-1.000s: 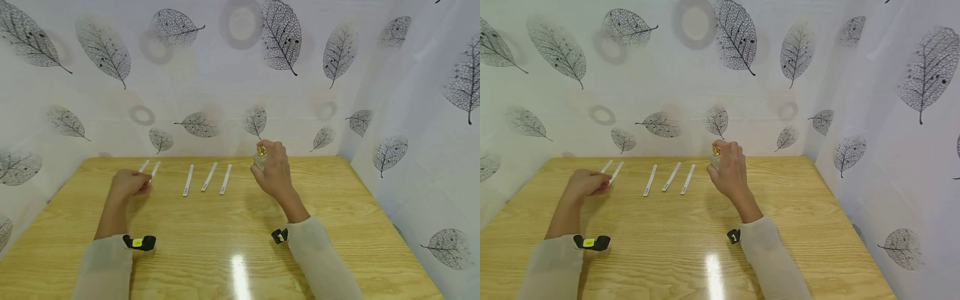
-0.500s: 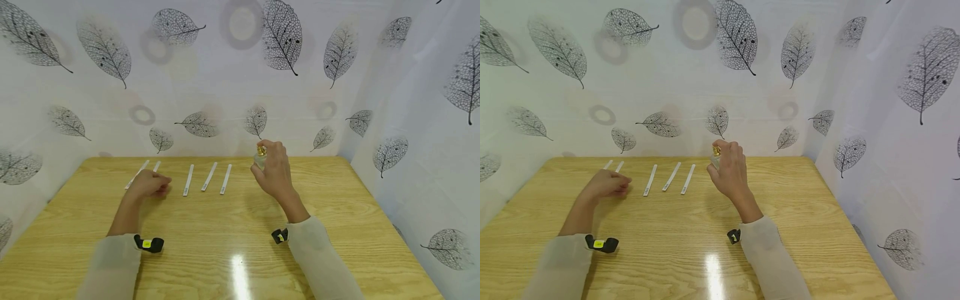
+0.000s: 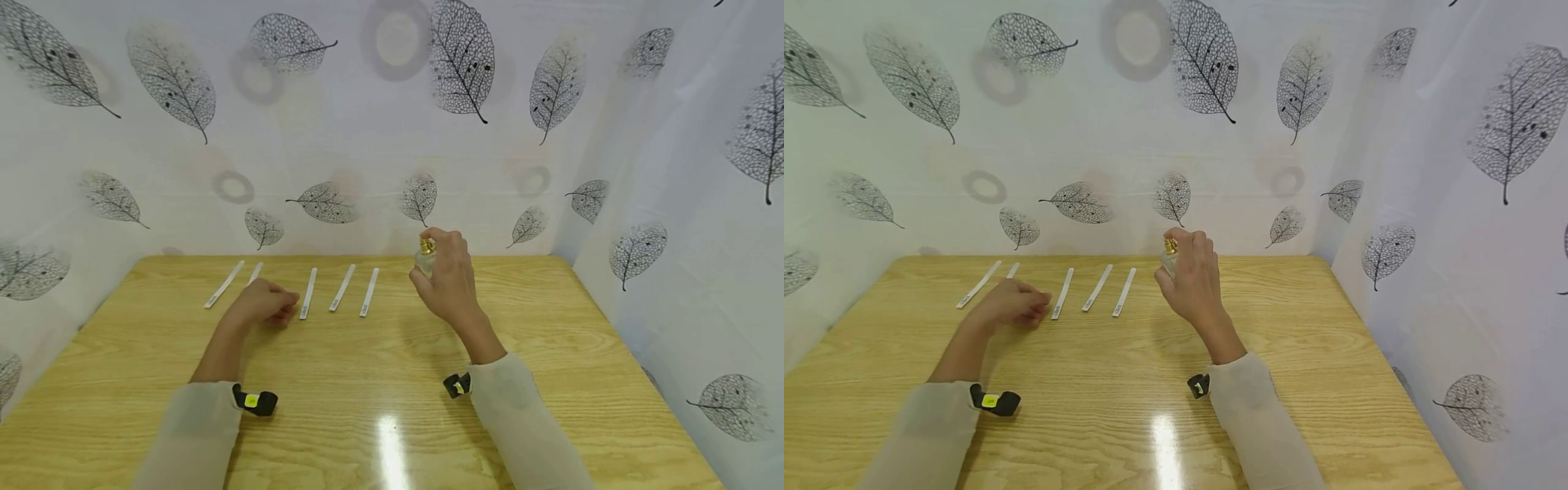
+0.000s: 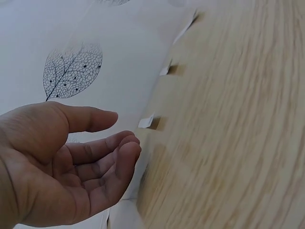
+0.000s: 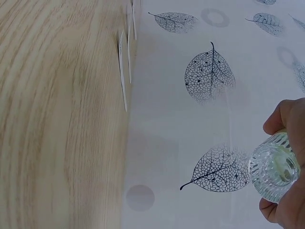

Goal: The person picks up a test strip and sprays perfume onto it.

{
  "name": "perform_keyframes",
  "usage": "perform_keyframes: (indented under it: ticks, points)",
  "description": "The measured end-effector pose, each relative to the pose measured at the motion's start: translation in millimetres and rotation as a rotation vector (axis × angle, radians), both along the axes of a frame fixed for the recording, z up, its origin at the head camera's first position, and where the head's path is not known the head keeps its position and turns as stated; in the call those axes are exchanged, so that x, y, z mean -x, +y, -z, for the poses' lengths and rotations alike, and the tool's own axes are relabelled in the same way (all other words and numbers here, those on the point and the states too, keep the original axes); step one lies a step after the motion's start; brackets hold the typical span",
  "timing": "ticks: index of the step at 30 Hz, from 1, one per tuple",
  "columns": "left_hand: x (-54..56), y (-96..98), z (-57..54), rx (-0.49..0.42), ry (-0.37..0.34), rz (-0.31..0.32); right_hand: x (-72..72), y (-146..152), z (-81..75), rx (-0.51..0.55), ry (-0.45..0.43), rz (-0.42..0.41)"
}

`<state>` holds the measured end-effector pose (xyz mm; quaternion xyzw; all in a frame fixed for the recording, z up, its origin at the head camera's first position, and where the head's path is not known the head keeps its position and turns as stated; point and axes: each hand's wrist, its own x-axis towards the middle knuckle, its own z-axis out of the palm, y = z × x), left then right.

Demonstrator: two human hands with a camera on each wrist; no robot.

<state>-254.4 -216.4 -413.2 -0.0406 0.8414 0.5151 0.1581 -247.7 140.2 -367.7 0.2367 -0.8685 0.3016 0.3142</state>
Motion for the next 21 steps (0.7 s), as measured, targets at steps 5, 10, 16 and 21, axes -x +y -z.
perform_keyframes:
  ticks: [5, 10, 16, 21]
  points:
    - [-1.2, 7.6, 2.3, 0.027, 0.000, -0.002, 0.7, 0.4, -0.3, 0.005, -0.003, -0.002]
    - [-2.7, 13.5, 3.3, 0.059, -0.010, 0.003, 0.9, 0.5, -0.1, 0.007, 0.003, -0.004]
    - [-1.9, 14.9, 5.5, 0.091, -0.014, -0.008, 1.2, 0.4, 0.1, 0.010, 0.010, -0.003]
    - [-1.2, 14.1, 8.0, 0.180, 0.017, 0.017, 1.1, 0.1, -0.2, 0.011, 0.008, -0.003]
